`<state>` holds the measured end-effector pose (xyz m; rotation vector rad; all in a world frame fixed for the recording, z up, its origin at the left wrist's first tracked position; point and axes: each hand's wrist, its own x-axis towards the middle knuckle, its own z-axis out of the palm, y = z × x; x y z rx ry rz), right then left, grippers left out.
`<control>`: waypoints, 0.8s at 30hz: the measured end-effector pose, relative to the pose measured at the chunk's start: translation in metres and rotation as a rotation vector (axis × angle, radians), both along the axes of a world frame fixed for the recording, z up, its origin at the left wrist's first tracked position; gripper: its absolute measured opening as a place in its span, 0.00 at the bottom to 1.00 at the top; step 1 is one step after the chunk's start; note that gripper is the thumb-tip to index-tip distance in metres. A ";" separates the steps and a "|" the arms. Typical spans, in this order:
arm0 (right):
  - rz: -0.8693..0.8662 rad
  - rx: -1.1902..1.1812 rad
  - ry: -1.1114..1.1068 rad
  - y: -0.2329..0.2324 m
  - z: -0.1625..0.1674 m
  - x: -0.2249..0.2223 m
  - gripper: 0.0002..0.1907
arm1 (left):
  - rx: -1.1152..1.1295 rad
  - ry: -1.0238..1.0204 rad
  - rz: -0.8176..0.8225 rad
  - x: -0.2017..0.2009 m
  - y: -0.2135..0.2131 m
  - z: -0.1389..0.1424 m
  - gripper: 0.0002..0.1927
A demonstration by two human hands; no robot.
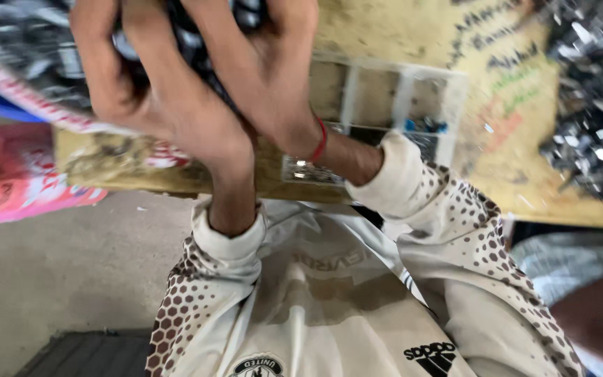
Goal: The person sits at a workshop table and sorts small metal components one at a time by hand, picking pieces from a large bowl and piles on the table and placing them into separate compartments of a plastic sorting tray. The person occasionally handles a small blue plastic cap while continuing to sort the metal pieces.
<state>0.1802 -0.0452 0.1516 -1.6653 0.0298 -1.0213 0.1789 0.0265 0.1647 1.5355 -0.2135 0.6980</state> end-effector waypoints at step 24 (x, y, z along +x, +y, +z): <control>-0.377 -0.176 0.230 -0.126 -0.082 -0.128 0.06 | -0.436 0.344 -0.528 -0.089 -0.148 -0.102 0.08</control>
